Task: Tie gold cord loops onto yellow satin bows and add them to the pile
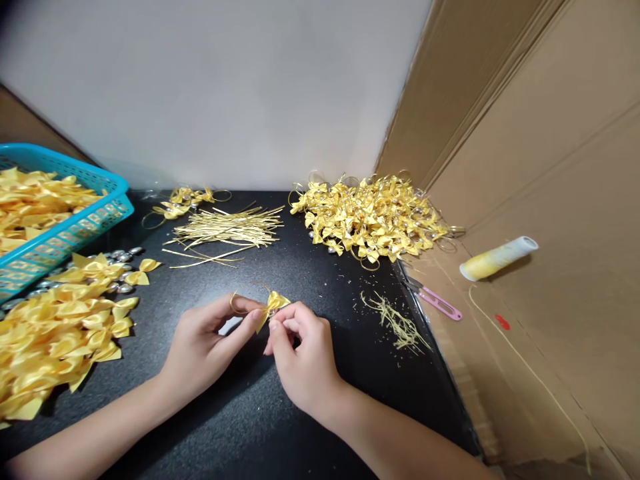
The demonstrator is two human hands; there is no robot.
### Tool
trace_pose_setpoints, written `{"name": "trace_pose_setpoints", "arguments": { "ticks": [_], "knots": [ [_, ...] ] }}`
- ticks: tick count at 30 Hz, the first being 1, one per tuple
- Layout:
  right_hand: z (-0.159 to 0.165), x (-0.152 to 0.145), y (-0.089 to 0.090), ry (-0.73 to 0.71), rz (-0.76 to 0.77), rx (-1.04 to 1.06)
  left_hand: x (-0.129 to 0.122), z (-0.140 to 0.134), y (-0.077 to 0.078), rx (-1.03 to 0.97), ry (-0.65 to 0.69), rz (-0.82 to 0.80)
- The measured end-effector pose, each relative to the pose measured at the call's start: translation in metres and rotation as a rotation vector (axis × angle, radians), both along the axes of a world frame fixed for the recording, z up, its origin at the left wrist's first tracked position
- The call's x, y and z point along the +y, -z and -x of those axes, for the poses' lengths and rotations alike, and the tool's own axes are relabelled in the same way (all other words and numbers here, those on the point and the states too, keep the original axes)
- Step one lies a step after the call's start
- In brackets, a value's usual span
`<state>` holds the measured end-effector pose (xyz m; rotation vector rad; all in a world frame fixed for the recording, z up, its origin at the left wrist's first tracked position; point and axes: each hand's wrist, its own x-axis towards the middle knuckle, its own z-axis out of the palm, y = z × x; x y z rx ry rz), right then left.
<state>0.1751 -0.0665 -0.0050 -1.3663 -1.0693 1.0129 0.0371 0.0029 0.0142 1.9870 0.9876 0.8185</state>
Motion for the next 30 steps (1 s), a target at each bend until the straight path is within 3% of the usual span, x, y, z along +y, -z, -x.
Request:
{"name": "trace_pose_setpoints", "arguments": {
  "ticks": [20,30],
  "knots": [
    [0.0,-0.0011,0.0012,-0.02,0.01,0.018,-0.0009,0.0024,0.0035,-0.023,0.017,-0.018],
    [0.0009,-0.0003,0.0014,-0.005,0.012,0.034,-0.0003,0.0023,0.0063,-0.032,0.012,-0.152]
  ]
}}
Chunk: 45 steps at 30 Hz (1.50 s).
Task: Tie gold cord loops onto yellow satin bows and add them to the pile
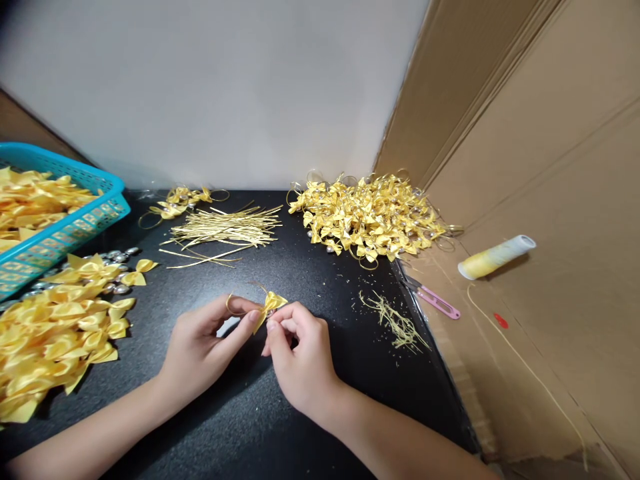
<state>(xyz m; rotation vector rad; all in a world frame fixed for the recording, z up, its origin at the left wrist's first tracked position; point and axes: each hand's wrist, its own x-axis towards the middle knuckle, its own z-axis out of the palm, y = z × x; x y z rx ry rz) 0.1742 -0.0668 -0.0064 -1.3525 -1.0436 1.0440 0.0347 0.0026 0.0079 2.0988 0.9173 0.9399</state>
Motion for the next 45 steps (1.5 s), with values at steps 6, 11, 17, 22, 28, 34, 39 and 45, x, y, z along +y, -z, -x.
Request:
{"name": "trace_pose_setpoints", "arguments": {
  "ticks": [6,11,17,22,28,34,39,45],
  "knots": [
    [0.0,-0.001,0.0,0.002,-0.023,0.004,-0.001,0.0,0.001,0.002,0.0,-0.151],
    [0.001,-0.002,0.002,-0.009,-0.036,0.021,-0.001,0.0,0.003,-0.008,0.016,-0.239],
    [0.001,-0.003,0.008,-0.037,-0.042,0.052,0.001,0.0,0.005,-0.067,0.072,-0.331],
    [0.001,-0.002,0.01,-0.043,-0.05,0.084,0.003,0.0,0.005,-0.081,0.094,-0.386],
    [0.001,0.0,0.01,-0.034,-0.02,0.117,0.005,0.002,0.005,-0.099,0.15,-0.446],
    [0.0,0.0,0.012,-0.039,-0.045,0.133,0.002,-0.001,-0.002,-0.148,0.096,-0.261],
    [-0.001,0.001,0.012,-0.031,-0.063,0.121,0.0,-0.003,-0.008,-0.181,0.079,-0.2],
    [0.0,0.001,0.011,-0.025,-0.058,0.114,-0.001,-0.002,-0.008,-0.187,0.057,-0.181]
  ]
}}
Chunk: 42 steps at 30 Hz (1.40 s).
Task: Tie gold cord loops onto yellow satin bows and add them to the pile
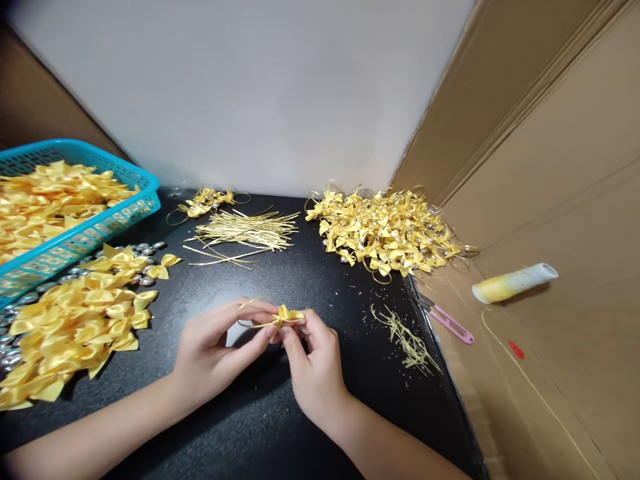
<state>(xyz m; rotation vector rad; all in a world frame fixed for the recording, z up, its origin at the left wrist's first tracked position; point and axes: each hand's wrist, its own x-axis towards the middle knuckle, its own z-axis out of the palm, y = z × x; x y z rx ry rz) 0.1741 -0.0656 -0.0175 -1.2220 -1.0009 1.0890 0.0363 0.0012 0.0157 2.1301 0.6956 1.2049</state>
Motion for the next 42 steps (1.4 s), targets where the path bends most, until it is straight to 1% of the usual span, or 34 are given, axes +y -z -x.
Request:
{"name": "trace_pose_setpoints", "arguments": {
  "ticks": [4,11,14,17,20,22,26,29,33,38,40,42],
  "knots": [
    [0.001,0.001,-0.001,-0.006,-0.006,0.014,-0.001,0.0,0.001,-0.023,0.008,0.043],
    [0.0,0.001,-0.002,-0.021,-0.007,0.048,-0.001,-0.001,0.0,-0.06,0.014,0.209],
    [0.0,0.001,-0.001,-0.012,-0.023,0.055,0.0,-0.002,0.0,-0.052,0.024,0.244],
    [0.0,0.001,0.0,-0.004,-0.025,0.052,-0.001,-0.002,0.001,-0.067,0.048,0.25],
    [0.0,0.001,0.001,-0.004,-0.008,0.042,-0.002,-0.001,0.001,-0.062,0.038,0.239],
    [0.0,0.002,0.0,-0.004,-0.007,0.044,-0.001,0.0,0.001,-0.039,0.026,0.185],
    [0.001,0.001,-0.004,-0.009,-0.022,0.079,0.001,0.0,0.0,-0.01,0.019,0.015],
    [0.001,0.001,-0.005,-0.011,-0.023,0.084,0.002,-0.001,0.0,0.0,0.01,-0.028],
    [0.0,0.001,-0.005,-0.01,-0.013,0.097,0.003,0.0,-0.003,-0.008,0.009,-0.011],
    [-0.001,0.001,-0.006,-0.016,0.009,0.052,0.007,0.003,-0.008,-0.012,0.042,0.065],
    [-0.001,0.001,-0.006,-0.025,0.004,0.039,0.012,0.005,-0.01,-0.003,0.104,0.097],
    [-0.001,0.001,-0.007,-0.02,0.005,0.025,0.019,0.009,-0.011,0.004,0.205,0.154]
  ]
}}
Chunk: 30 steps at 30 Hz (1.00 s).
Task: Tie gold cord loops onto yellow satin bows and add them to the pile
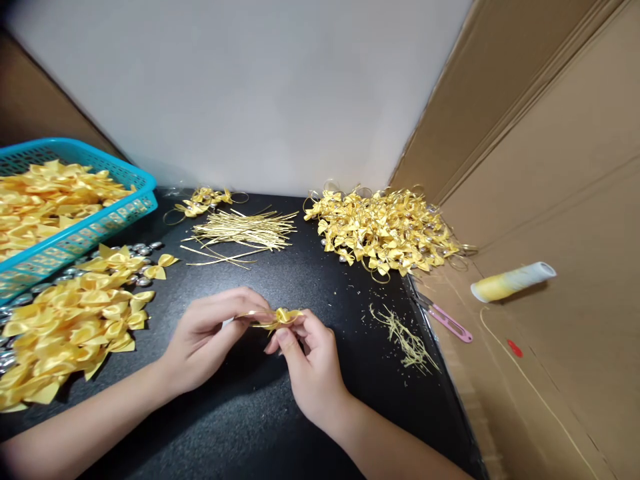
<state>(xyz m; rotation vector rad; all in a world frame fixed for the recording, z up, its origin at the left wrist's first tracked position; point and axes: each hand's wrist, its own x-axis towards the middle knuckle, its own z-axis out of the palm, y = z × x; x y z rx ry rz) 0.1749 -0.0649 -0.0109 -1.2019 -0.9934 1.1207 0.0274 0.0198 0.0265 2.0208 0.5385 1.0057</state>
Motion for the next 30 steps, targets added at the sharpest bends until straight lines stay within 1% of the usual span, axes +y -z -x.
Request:
{"name": "trace_pose_setpoints", "arguments": {
  "ticks": [2,4,6,9,12,17,21,24,30],
  "knots": [
    [0.0,0.0,0.0,0.009,0.014,-0.001,0.007,0.004,-0.001,-0.008,0.081,0.083],
    [0.0,0.0,-0.001,0.011,0.029,0.007,0.012,0.007,-0.002,-0.019,0.115,0.128],
    [0.0,0.0,-0.001,0.004,0.031,0.017,0.014,0.006,-0.004,0.01,0.096,0.085],
    [0.0,0.0,0.0,-0.009,0.018,0.044,0.014,0.003,-0.009,0.079,0.055,-0.046],
    [0.0,0.0,0.002,-0.02,0.001,0.075,0.013,0.0,-0.012,0.117,0.075,-0.124],
    [0.0,-0.001,0.006,-0.049,0.014,0.072,0.014,0.001,-0.016,0.184,0.11,-0.203],
    [0.0,-0.001,0.005,-0.039,0.018,0.046,0.015,0.002,-0.017,0.225,0.123,-0.242],
    [0.0,-0.001,0.006,-0.045,0.009,0.042,0.015,0.002,-0.015,0.23,0.12,-0.257],
    [-0.001,-0.001,0.007,-0.074,0.007,0.071,0.01,0.001,-0.008,0.189,0.024,-0.242]
  ]
}}
